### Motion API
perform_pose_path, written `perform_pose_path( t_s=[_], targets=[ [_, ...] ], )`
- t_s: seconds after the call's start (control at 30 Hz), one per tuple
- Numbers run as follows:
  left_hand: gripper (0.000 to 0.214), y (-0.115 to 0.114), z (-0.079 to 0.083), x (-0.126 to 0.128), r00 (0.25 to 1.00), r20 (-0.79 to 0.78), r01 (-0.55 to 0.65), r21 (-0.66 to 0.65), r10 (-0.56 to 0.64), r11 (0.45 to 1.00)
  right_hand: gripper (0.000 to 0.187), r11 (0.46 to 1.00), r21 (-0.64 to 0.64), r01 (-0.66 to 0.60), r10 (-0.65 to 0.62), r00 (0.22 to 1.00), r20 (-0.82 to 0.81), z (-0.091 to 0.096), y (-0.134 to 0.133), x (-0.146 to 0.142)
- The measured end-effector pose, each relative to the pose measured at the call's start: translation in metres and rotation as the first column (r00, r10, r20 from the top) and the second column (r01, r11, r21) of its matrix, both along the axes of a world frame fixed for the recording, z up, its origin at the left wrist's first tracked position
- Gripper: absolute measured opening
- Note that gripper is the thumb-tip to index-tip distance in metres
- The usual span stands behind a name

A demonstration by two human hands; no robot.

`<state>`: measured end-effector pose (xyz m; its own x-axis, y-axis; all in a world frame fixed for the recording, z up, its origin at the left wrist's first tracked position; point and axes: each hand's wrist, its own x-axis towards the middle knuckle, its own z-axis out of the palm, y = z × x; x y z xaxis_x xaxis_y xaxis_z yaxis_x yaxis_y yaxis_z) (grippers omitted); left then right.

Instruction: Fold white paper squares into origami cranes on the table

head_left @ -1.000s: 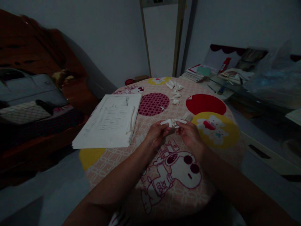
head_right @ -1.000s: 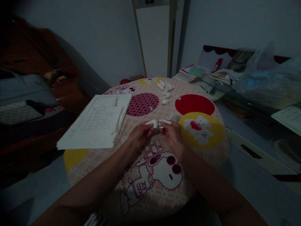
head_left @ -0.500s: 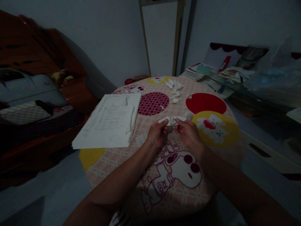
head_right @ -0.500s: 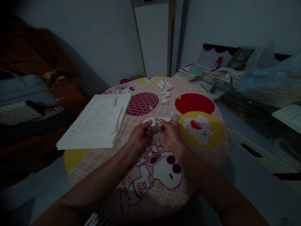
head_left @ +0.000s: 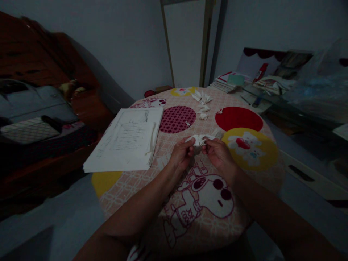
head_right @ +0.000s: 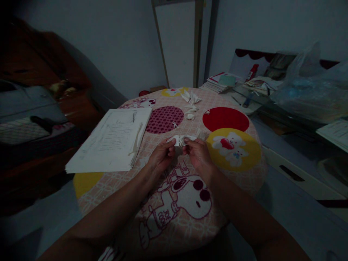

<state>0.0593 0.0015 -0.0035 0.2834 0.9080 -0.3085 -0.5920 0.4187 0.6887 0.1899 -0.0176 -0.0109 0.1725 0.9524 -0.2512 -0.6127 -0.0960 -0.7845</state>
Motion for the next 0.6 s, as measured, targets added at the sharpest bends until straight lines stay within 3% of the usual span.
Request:
perform_pose_path(
  t_s=[0.6],
  targets=[
    [0.013,0.0007,0.0044,-0.0003,0.999,0.051,0.011,-0.135,-0.004,0.991,0.014,1.000,-0.015,-0.019,0.019,1.000,0.007,0.0081,-0.0010,0.0044]
  ],
)
